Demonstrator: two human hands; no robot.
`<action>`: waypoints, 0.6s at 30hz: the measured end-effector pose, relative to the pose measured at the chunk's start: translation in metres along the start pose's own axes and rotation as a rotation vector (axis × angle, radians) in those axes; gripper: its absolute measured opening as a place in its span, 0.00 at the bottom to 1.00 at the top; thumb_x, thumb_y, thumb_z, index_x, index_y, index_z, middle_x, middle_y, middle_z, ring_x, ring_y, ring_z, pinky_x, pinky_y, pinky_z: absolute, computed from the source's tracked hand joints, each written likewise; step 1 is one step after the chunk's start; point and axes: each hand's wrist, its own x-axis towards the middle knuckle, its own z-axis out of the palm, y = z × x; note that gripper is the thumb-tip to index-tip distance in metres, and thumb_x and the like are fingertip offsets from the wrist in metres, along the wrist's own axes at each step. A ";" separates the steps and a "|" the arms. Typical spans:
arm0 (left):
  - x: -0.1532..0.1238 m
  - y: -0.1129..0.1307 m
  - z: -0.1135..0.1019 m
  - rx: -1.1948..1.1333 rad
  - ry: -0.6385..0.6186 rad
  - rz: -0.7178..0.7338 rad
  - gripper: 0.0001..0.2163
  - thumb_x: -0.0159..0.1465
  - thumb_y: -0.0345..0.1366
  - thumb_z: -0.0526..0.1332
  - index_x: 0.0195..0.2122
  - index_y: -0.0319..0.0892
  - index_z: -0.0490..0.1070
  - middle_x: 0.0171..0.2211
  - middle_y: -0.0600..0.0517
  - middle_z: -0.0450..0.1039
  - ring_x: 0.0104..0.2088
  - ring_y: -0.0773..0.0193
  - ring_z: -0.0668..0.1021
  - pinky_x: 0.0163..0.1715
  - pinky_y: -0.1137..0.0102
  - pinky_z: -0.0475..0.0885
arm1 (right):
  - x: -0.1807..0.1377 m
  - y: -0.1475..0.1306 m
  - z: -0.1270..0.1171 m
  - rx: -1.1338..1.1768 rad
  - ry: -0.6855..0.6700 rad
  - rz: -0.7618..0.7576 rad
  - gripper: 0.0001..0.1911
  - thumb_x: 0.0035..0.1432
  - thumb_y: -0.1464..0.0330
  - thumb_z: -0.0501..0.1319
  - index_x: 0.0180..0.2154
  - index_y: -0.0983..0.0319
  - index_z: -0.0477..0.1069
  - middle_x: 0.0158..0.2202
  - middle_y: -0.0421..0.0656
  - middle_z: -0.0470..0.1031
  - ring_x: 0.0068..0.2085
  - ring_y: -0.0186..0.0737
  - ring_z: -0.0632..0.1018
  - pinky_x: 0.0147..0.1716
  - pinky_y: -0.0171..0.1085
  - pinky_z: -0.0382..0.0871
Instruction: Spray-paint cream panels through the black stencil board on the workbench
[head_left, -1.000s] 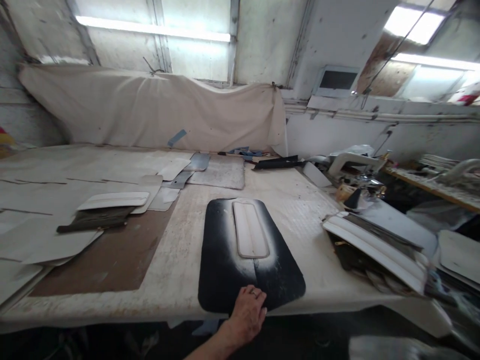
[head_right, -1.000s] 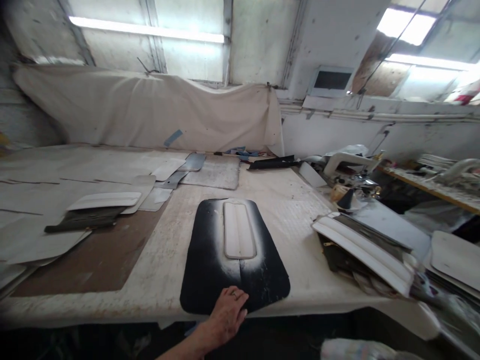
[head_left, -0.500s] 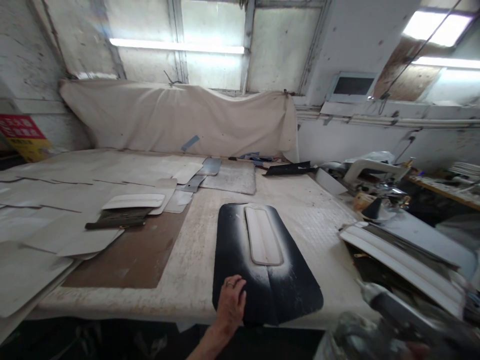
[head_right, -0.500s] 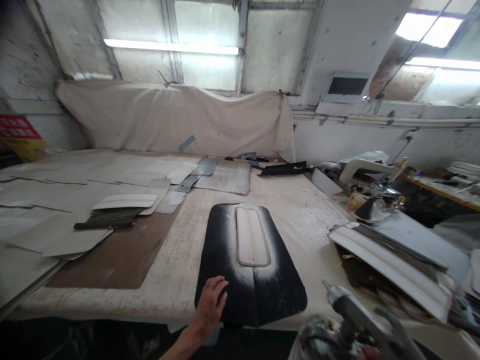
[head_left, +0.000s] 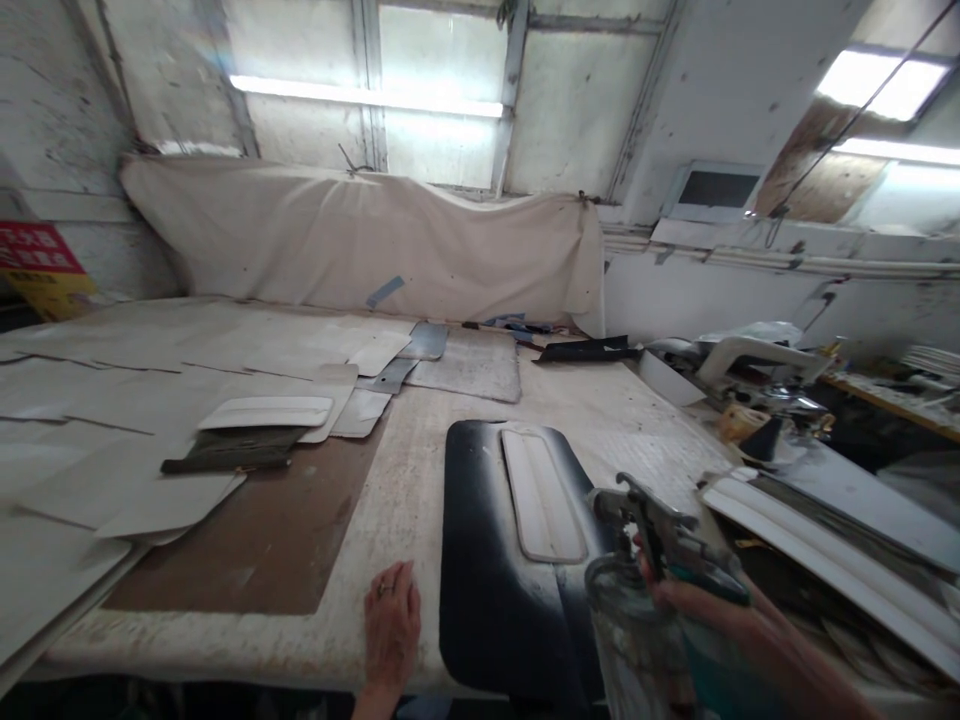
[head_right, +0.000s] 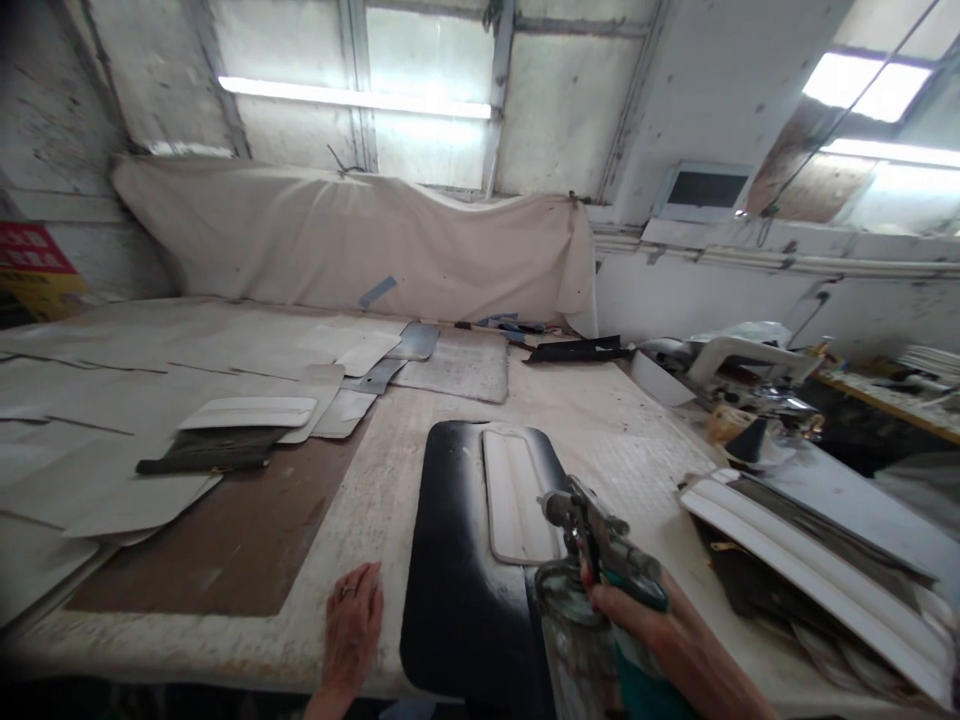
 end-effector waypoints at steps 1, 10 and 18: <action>0.001 0.000 0.000 0.009 -0.001 0.000 0.15 0.62 0.34 0.49 0.47 0.41 0.68 0.44 0.47 0.71 0.46 0.58 0.71 0.45 0.61 0.66 | 0.007 -0.006 0.002 -0.001 -0.038 -0.004 0.10 0.43 0.60 0.60 0.27 0.58 0.73 0.30 0.43 0.75 0.37 0.49 0.74 0.40 0.43 0.67; 0.002 -0.001 0.002 0.063 0.020 0.000 0.14 0.62 0.33 0.50 0.45 0.42 0.69 0.43 0.49 0.72 0.45 0.59 0.71 0.44 0.63 0.66 | 0.073 -0.025 0.020 0.113 -0.230 -0.055 0.04 0.37 0.69 0.55 0.20 0.61 0.66 0.22 0.39 0.67 0.27 0.37 0.67 0.28 0.36 0.60; 0.000 -0.003 0.003 0.040 0.002 -0.033 0.14 0.62 0.34 0.50 0.46 0.42 0.68 0.44 0.49 0.72 0.47 0.58 0.70 0.45 0.61 0.65 | 0.081 -0.014 0.025 0.098 -0.279 -0.053 0.06 0.38 0.69 0.55 0.23 0.62 0.68 0.24 0.39 0.67 0.28 0.37 0.67 0.29 0.36 0.60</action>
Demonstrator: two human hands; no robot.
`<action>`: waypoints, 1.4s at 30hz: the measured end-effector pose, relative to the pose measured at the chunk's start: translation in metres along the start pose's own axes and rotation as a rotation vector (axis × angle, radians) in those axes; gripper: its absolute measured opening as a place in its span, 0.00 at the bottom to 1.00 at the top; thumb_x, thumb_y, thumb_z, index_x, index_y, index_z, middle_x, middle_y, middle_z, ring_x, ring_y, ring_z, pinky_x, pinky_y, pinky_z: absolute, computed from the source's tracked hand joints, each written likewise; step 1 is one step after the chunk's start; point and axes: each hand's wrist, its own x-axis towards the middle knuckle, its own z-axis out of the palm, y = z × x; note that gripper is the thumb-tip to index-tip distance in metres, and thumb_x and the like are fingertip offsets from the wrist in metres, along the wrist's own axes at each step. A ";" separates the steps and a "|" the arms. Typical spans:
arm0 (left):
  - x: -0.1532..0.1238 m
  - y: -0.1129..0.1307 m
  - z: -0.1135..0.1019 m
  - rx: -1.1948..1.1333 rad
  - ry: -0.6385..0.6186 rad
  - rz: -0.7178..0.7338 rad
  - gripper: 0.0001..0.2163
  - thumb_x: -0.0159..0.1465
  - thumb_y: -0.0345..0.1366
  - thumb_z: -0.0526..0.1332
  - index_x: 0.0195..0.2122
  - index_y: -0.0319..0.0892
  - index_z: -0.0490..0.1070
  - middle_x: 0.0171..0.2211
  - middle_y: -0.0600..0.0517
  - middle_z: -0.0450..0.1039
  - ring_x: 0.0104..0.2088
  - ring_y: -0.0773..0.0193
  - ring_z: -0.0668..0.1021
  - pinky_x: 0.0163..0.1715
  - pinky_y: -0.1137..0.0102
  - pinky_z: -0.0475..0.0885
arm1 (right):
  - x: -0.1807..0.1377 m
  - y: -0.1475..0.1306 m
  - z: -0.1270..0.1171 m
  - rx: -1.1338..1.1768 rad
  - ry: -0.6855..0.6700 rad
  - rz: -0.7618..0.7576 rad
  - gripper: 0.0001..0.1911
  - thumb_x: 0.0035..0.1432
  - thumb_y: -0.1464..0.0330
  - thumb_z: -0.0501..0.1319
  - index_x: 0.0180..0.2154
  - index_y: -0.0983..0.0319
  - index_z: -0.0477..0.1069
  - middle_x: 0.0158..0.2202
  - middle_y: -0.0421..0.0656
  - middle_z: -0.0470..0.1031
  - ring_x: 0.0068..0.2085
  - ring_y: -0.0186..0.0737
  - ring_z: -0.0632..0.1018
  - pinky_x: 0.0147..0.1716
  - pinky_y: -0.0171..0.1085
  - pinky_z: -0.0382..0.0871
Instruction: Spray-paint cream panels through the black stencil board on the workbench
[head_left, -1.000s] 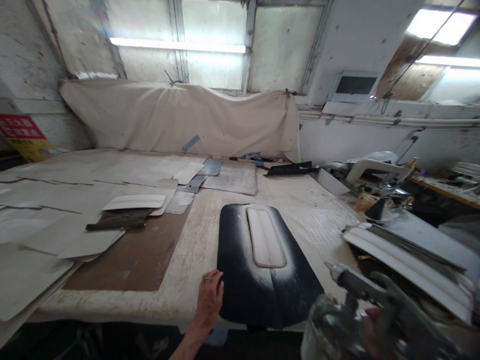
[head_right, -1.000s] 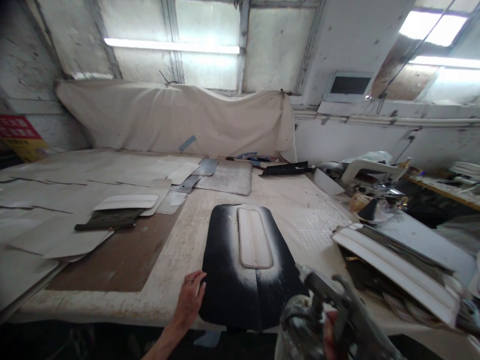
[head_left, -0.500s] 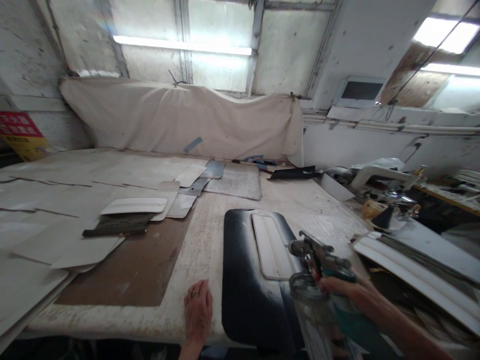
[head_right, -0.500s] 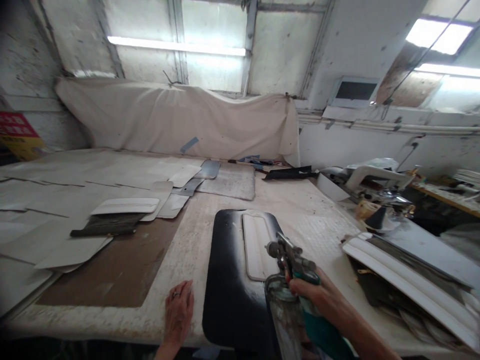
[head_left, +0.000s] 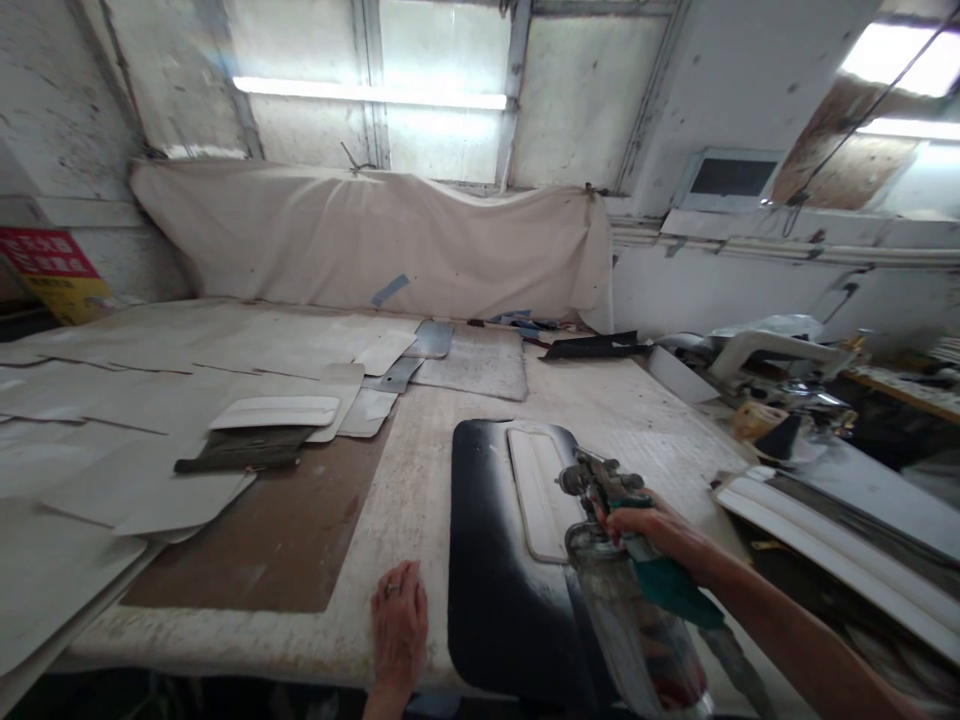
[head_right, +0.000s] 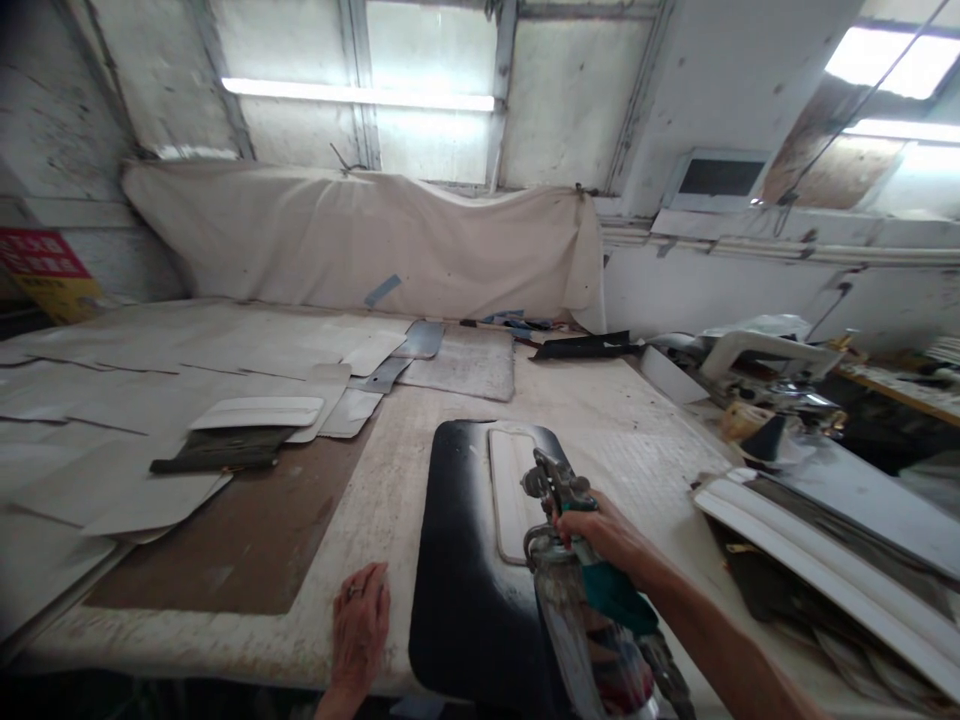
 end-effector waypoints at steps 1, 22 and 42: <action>0.000 0.000 0.001 0.000 -0.007 -0.003 0.14 0.62 0.34 0.49 0.46 0.42 0.68 0.45 0.49 0.72 0.47 0.58 0.70 0.46 0.61 0.65 | -0.002 0.001 0.000 0.009 -0.008 -0.003 0.06 0.38 0.69 0.55 0.23 0.62 0.68 0.24 0.39 0.67 0.28 0.37 0.68 0.29 0.36 0.61; 0.000 0.006 -0.006 0.021 -0.013 -0.026 0.15 0.62 0.33 0.48 0.46 0.42 0.69 0.45 0.48 0.71 0.47 0.58 0.69 0.45 0.62 0.64 | -0.060 0.019 0.004 -0.040 -0.083 0.075 0.05 0.38 0.68 0.54 0.22 0.61 0.66 0.23 0.38 0.63 0.28 0.36 0.65 0.28 0.36 0.59; -0.006 -0.001 0.001 0.053 0.067 -0.021 0.14 0.62 0.33 0.49 0.46 0.43 0.68 0.46 0.50 0.71 0.48 0.58 0.70 0.45 0.62 0.65 | 0.071 -0.031 -0.011 0.054 -0.009 -0.001 0.04 0.34 0.70 0.56 0.16 0.64 0.67 0.14 0.38 0.66 0.19 0.34 0.66 0.20 0.34 0.59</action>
